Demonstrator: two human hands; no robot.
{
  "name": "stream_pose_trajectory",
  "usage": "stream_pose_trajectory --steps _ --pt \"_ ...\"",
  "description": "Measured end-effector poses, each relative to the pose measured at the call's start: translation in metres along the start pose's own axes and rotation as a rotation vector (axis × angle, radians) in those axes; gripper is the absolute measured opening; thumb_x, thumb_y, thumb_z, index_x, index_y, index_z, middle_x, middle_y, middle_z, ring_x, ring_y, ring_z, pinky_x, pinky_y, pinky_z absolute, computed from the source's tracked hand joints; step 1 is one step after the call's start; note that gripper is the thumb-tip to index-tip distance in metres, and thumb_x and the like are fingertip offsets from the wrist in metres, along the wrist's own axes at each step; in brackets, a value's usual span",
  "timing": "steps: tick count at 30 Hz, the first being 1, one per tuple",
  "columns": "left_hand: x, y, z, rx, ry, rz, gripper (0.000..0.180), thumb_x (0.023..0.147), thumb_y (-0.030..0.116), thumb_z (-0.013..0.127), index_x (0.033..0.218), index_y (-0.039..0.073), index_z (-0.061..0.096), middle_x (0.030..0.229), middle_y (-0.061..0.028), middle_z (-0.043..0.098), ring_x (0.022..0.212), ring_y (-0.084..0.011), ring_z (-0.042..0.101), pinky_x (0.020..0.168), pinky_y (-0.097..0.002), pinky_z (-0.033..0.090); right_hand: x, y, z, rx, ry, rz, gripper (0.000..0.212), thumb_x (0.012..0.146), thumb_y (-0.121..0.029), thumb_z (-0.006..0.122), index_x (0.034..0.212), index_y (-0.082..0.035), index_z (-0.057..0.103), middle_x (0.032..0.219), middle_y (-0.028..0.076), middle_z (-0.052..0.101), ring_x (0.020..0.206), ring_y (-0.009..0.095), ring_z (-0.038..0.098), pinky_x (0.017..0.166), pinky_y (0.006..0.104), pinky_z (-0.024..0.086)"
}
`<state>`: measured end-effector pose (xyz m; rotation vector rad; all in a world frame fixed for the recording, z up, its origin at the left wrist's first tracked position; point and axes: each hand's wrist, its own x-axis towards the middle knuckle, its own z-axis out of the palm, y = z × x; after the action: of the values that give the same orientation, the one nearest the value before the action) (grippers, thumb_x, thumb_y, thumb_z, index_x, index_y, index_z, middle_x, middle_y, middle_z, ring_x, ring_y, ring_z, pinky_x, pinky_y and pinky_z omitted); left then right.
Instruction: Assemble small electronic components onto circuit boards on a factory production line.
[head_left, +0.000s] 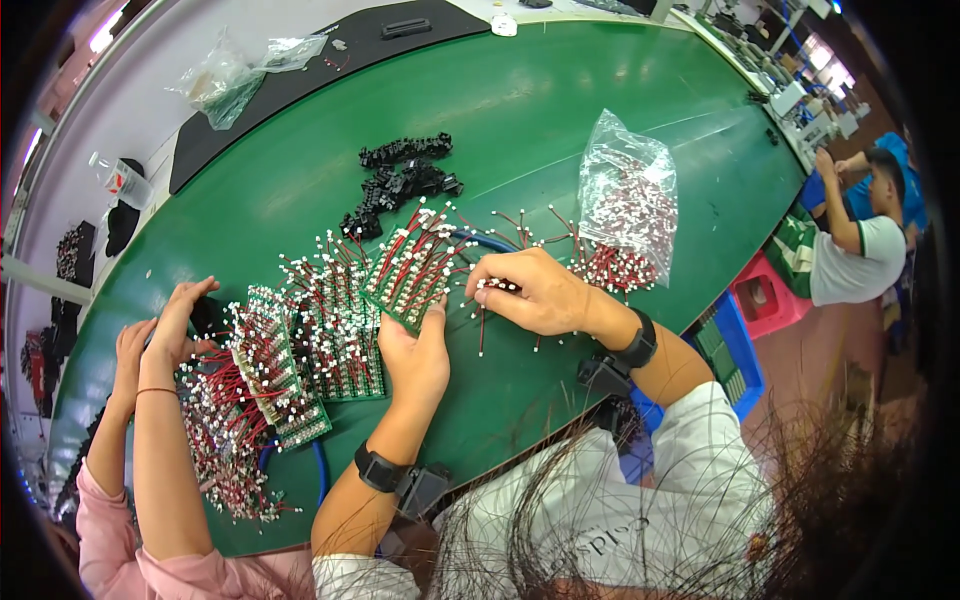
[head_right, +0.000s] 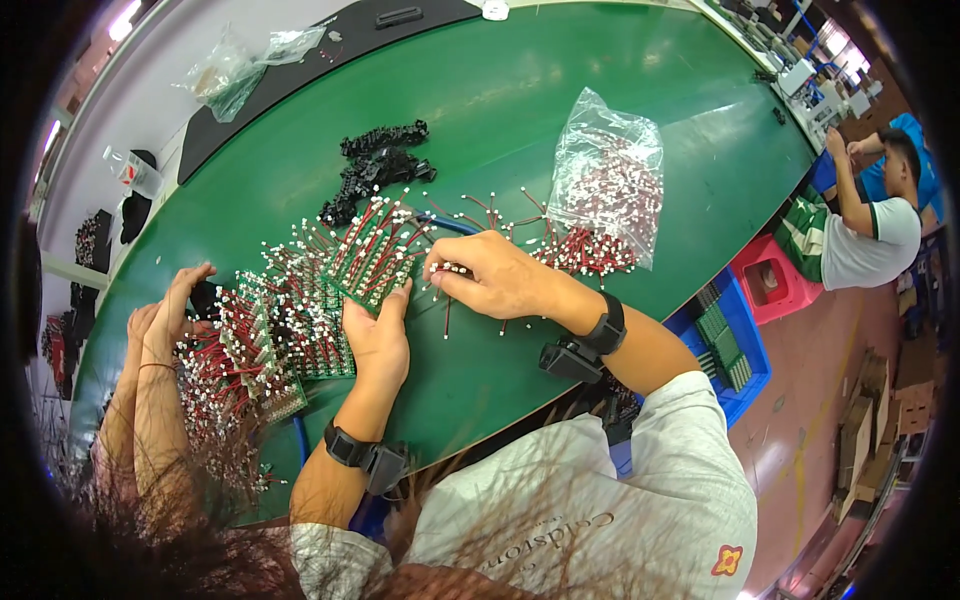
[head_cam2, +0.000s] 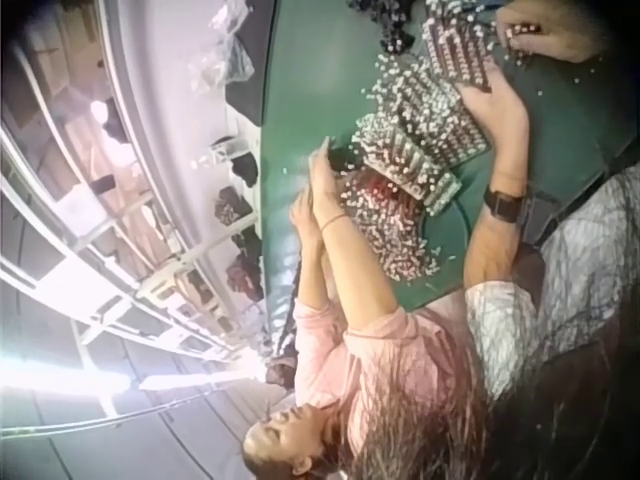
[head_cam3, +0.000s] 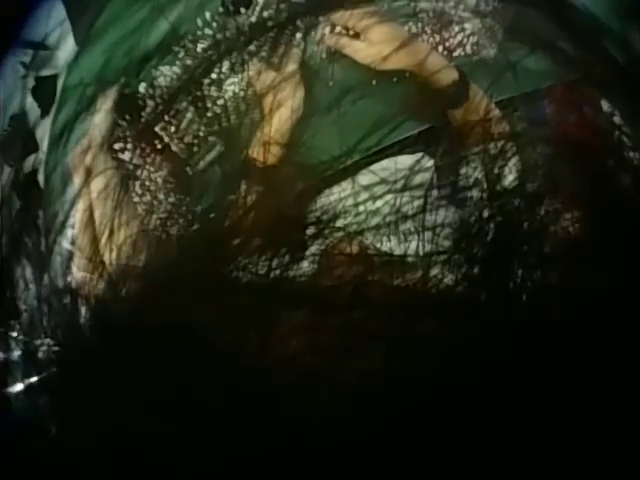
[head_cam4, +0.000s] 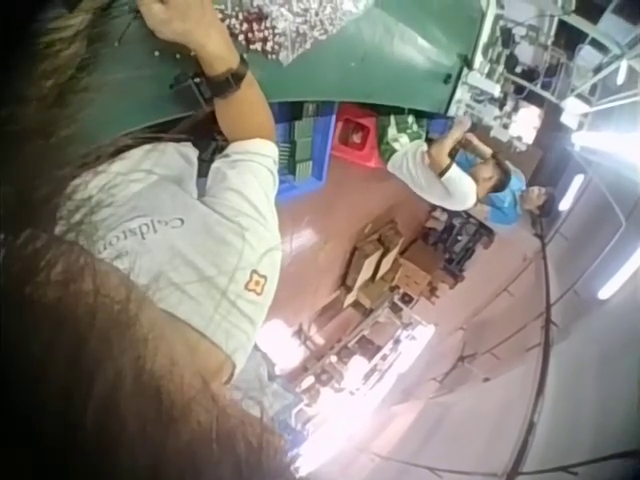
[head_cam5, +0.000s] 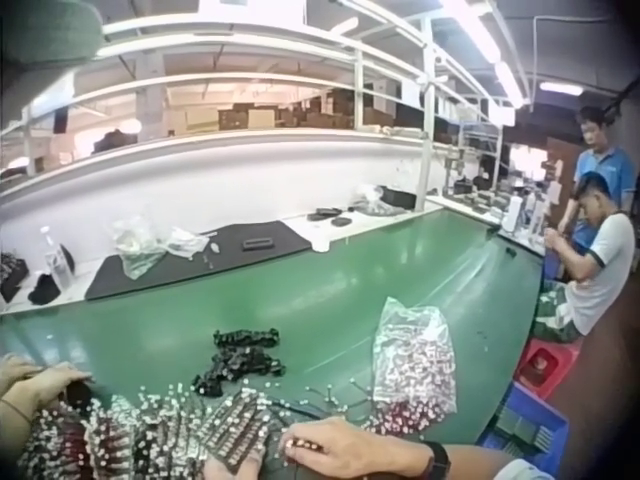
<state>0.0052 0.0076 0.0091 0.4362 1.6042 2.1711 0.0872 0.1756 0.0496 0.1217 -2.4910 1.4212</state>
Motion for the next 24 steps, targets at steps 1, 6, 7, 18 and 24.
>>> stream_pose_trajectory --steps 1,6,7,18,24 --pt "0.001 -0.001 -0.002 0.005 -0.008 -0.013 0.026 0.089 -0.005 0.056 0.115 -0.003 0.052 0.112 -0.0101 0.063 0.101 -0.0156 0.062 0.093 -0.0299 0.048 0.001 -0.006 -0.002 0.001 -0.003 -0.002 0.014 0.085 -0.008 0.058 0.097 -0.001 0.059 0.079 0.015 0.065 0.07 0.028 0.065 0.063 0.0383 0.049" --pt "0.001 -0.002 -0.003 -0.005 -0.01 -0.004 0.027 0.089 -0.005 0.056 0.115 -0.003 0.052 0.112 -0.0097 0.063 0.101 -0.0154 0.062 0.093 -0.0297 0.049 -0.001 -0.013 -0.006 0.038 -0.079 0.149 0.026 0.085 -0.01 0.056 0.107 0.001 0.052 0.075 0.016 0.061 0.066 0.03 0.061 0.061 0.0392 0.046" --pt "0.0 -0.002 -0.003 -0.009 -0.006 0.003 0.027 0.089 -0.005 0.056 0.115 -0.003 0.052 0.112 -0.0096 0.063 0.101 -0.0153 0.062 0.093 -0.0297 0.049 -0.002 -0.011 -0.007 0.038 -0.08 0.149 0.026 0.085 -0.01 0.056 0.107 0.001 0.052 0.075 0.016 0.061 0.066 0.03 0.061 0.061 0.0392 0.046" --pt "0.002 -0.004 -0.007 0.023 -0.016 0.002 0.033 0.088 -0.005 0.055 0.12 -0.003 0.049 0.114 -0.0106 0.063 0.103 -0.0174 0.063 0.094 -0.0321 0.051 -0.001 -0.011 -0.01 -0.016 -0.056 0.077 0.02 0.085 -0.007 0.055 0.103 0.001 0.055 0.08 0.013 0.061 0.066 0.025 0.06 0.06 0.0343 0.047" --pt "0.002 -0.004 -0.006 0.026 -0.02 0.005 0.032 0.088 -0.005 0.055 0.119 -0.002 0.05 0.113 -0.0104 0.063 0.101 -0.0173 0.063 0.094 -0.0317 0.051 -0.002 -0.01 -0.007 -0.024 -0.027 0.011 0.016 0.084 -0.009 0.059 0.098 0.0 0.061 0.083 0.012 0.064 0.065 0.021 0.063 0.056 0.0312 0.047"
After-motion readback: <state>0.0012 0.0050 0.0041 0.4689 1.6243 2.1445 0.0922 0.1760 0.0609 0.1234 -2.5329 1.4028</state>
